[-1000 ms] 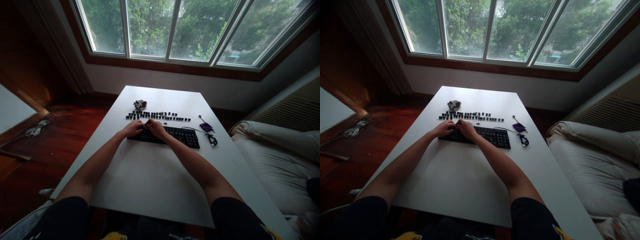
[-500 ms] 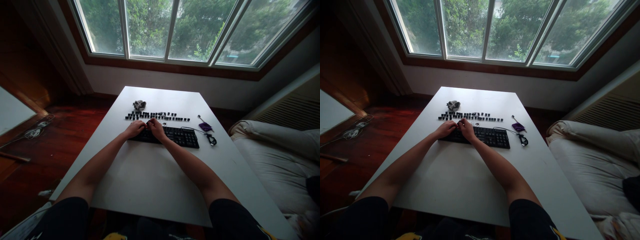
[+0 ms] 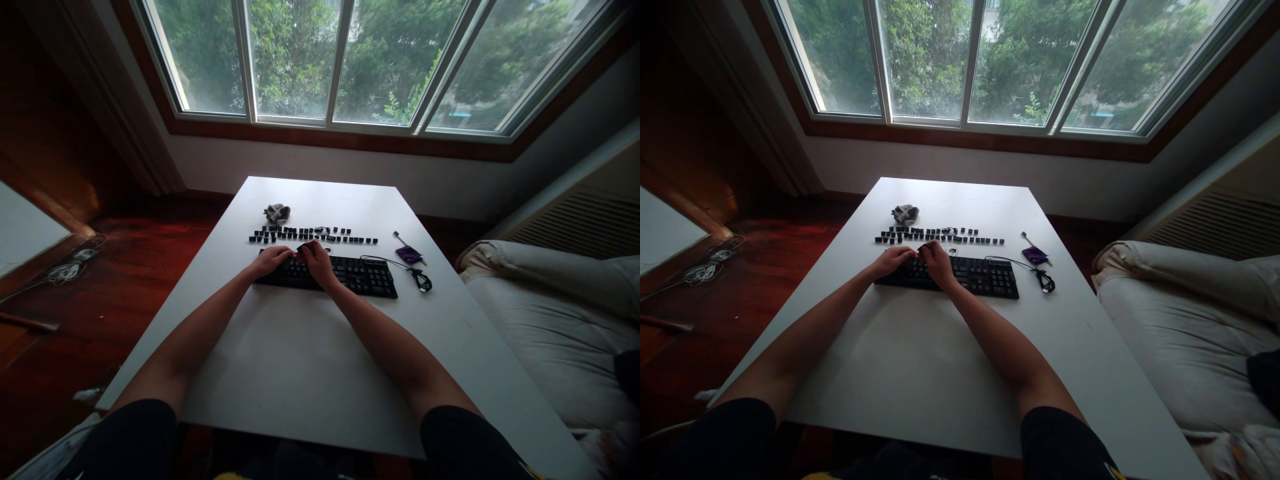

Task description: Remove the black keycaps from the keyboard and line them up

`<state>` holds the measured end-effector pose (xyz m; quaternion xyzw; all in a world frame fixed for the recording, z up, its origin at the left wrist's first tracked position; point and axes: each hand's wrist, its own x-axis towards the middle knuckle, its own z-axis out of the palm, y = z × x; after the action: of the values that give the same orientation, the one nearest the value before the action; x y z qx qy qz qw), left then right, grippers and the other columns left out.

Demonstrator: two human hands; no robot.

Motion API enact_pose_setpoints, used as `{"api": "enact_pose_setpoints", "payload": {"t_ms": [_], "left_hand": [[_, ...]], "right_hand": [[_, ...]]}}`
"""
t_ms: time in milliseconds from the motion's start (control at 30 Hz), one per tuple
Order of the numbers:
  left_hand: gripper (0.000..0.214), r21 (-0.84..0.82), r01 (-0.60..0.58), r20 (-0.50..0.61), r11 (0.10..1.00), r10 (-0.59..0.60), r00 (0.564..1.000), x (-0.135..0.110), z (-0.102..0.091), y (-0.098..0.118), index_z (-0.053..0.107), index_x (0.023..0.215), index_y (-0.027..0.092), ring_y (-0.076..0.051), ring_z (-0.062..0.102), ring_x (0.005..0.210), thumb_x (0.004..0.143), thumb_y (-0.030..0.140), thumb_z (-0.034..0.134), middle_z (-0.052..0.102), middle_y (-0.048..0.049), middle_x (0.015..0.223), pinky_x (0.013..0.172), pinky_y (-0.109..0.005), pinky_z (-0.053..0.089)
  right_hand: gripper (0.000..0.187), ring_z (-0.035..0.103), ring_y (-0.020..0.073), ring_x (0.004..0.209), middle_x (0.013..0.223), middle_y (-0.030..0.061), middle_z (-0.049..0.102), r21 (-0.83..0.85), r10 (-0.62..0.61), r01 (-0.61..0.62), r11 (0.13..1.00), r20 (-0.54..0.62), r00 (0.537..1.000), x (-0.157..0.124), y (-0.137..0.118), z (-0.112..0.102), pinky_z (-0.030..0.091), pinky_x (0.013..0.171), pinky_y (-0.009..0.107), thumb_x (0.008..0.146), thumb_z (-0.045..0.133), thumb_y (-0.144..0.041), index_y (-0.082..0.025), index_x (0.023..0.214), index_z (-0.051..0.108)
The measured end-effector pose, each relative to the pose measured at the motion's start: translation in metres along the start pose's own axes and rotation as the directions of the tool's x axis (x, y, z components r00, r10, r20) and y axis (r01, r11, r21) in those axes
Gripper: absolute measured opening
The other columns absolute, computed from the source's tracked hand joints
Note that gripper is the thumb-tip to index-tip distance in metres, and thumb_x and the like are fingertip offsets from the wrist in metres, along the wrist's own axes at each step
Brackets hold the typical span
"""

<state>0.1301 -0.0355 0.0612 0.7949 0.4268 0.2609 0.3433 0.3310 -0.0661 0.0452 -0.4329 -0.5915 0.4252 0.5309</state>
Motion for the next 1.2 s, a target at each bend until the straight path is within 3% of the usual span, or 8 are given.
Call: {"api": "enact_pose_setpoints", "payload": {"t_ms": [133,233,367,533,633,767,933,1200], "left_hand": [[0.041,-0.112,0.033,0.021,0.993,-0.031,0.999,0.005,-0.002,-0.003,0.075,0.102,0.018,-0.020,0.068,0.083,0.094,0.051,0.051,0.075,-0.0032,0.089,0.077,-0.030,0.052],[0.038,-0.079,0.054,0.037,0.995,-0.051,0.998,0.009,-0.006,-0.005,0.074,0.096,0.019,-0.019,0.067,0.077,0.092,0.050,0.054,0.074,-0.0025,0.082,0.072,-0.030,0.051],[0.032,-0.018,0.088,-0.081,0.996,-0.089,0.993,0.018,-0.009,-0.007,0.072,0.095,0.019,-0.018,0.064,0.071,0.093,0.042,0.050,0.072,-0.0020,0.076,0.067,-0.030,0.050],[0.030,-0.241,0.128,-0.174,0.962,-0.172,0.970,0.033,-0.011,-0.015,0.067,0.103,0.017,-0.016,0.065,0.068,0.095,0.038,0.046,0.071,-0.0056,0.081,0.064,-0.028,0.050],[0.031,-0.273,0.154,-0.207,0.950,-0.214,0.955,0.041,-0.013,-0.019,0.065,0.106,0.017,-0.015,0.065,0.069,0.097,0.039,0.047,0.072,-0.0074,0.086,0.065,-0.028,0.051],[0.027,0.052,0.158,-0.301,0.986,-0.135,0.944,0.047,-0.019,-0.023,0.066,0.114,0.020,-0.020,0.068,0.084,0.092,0.032,0.058,0.074,-0.0067,0.095,0.081,-0.034,0.052],[0.024,0.468,0.134,-0.306,0.873,0.018,0.952,0.053,-0.021,-0.027,0.073,0.109,0.023,-0.031,0.060,0.111,0.087,0.026,0.064,0.073,-0.0100,0.110,0.102,-0.048,0.041],[0.018,0.611,0.172,-0.308,0.773,0.032,0.951,0.064,-0.017,-0.045,0.077,0.095,0.024,-0.034,0.049,0.115,0.080,0.023,0.066,0.069,-0.0121,0.109,0.100,-0.050,0.039]], "right_hand": [[0.032,0.075,0.0220,0.086,0.089,0.0019,0.071,0.017,-0.024,0.024,1.000,0.026,0.999,-0.005,0.000,-0.003,0.063,0.075,0.037,0.093,0.053,-0.056,-0.026,0.100,0.048],[0.028,0.075,0.0225,0.085,0.089,0.0026,0.072,-0.002,-0.049,0.049,0.999,0.057,0.997,-0.010,0.000,-0.005,0.063,0.075,0.038,0.093,0.054,-0.053,-0.026,0.099,0.050],[0.025,0.074,0.0220,0.079,0.090,0.0039,0.072,-0.064,-0.073,0.076,0.995,0.055,0.996,-0.015,-0.001,-0.005,0.062,0.077,0.039,0.095,0.054,-0.050,-0.025,0.099,0.052],[0.028,0.075,0.0227,0.082,0.087,0.0035,0.072,-0.059,-0.086,0.089,0.994,0.045,0.995,-0.017,-0.002,-0.006,0.062,0.074,0.038,0.094,0.053,-0.053,-0.025,0.100,0.051],[0.028,0.074,0.0223,0.083,0.086,0.0032,0.071,-0.062,-0.082,0.085,0.994,0.043,0.996,-0.017,-0.001,-0.007,0.062,0.073,0.037,0.094,0.053,-0.053,-0.025,0.099,0.051],[0.028,0.074,0.0215,0.081,0.087,0.0031,0.071,-0.048,-0.093,0.094,0.994,0.028,0.995,-0.019,0.001,-0.009,0.061,0.073,0.037,0.094,0.054,-0.053,-0.025,0.099,0.052],[0.029,0.074,0.0223,0.085,0.087,0.0034,0.072,-0.066,-0.068,0.070,0.995,0.039,0.997,-0.020,0.000,-0.009,0.061,0.073,0.036,0.094,0.053,-0.054,-0.025,0.098,0.052],[0.029,0.075,0.0223,0.084,0.089,0.0038,0.072,-0.039,-0.086,0.087,0.995,0.033,0.996,-0.021,0.003,-0.010,0.061,0.073,0.036,0.094,0.055,-0.053,-0.025,0.100,0.054]]}}
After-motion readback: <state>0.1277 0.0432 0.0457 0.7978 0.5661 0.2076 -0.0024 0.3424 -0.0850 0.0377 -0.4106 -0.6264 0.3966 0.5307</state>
